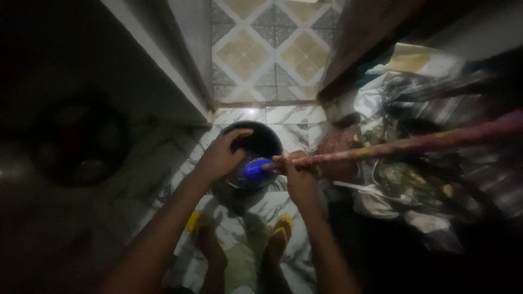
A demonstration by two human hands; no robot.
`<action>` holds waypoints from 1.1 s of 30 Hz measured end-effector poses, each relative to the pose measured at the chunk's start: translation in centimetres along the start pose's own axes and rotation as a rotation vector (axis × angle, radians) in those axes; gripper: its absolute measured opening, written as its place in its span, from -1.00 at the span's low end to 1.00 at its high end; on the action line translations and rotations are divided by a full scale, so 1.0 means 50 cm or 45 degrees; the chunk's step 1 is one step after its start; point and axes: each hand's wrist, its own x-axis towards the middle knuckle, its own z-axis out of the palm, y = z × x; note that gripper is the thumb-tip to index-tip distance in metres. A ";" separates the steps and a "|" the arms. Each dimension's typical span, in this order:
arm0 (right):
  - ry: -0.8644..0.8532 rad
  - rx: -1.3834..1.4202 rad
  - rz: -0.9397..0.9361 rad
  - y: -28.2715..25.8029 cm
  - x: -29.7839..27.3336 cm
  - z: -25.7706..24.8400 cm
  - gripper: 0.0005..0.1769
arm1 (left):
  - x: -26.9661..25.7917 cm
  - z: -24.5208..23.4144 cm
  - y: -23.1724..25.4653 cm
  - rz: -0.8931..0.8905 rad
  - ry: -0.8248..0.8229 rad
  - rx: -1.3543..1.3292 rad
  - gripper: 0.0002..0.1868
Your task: The person stirs liquid in a bucket using a long stick and then uses the stick to clean the interior of a floor-mounted squat toilet.
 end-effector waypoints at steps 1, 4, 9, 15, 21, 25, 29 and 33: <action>-0.013 -0.073 0.084 -0.009 0.000 -0.007 -0.54 | -0.008 0.010 -0.014 -0.188 -0.078 -0.010 -0.28; 0.053 -0.098 0.032 -0.026 -0.006 -0.010 -0.51 | -0.039 0.042 -0.063 -0.430 -0.225 0.003 -0.09; 0.195 -0.355 0.112 -0.079 -0.037 -0.010 -0.49 | -0.038 0.107 -0.156 -0.090 -0.259 0.098 0.18; 0.150 0.047 -0.118 -0.126 -0.053 -0.021 -0.57 | -0.017 0.135 -0.162 0.029 -0.171 -0.045 0.21; 0.196 0.161 -0.169 -0.145 -0.050 -0.034 -0.64 | 0.001 0.135 -0.142 0.137 -0.096 -0.328 0.08; 0.203 0.270 -0.150 -0.152 -0.054 -0.046 -0.69 | 0.004 0.128 -0.120 0.154 -0.071 -0.105 -0.10; 0.184 0.334 -0.209 -0.160 -0.057 -0.051 -0.68 | 0.002 0.120 -0.090 -0.115 -0.169 -0.041 -0.08; 0.255 0.290 -0.135 -0.173 -0.062 -0.057 -0.72 | 0.012 0.125 -0.100 -0.135 -0.206 0.007 -0.26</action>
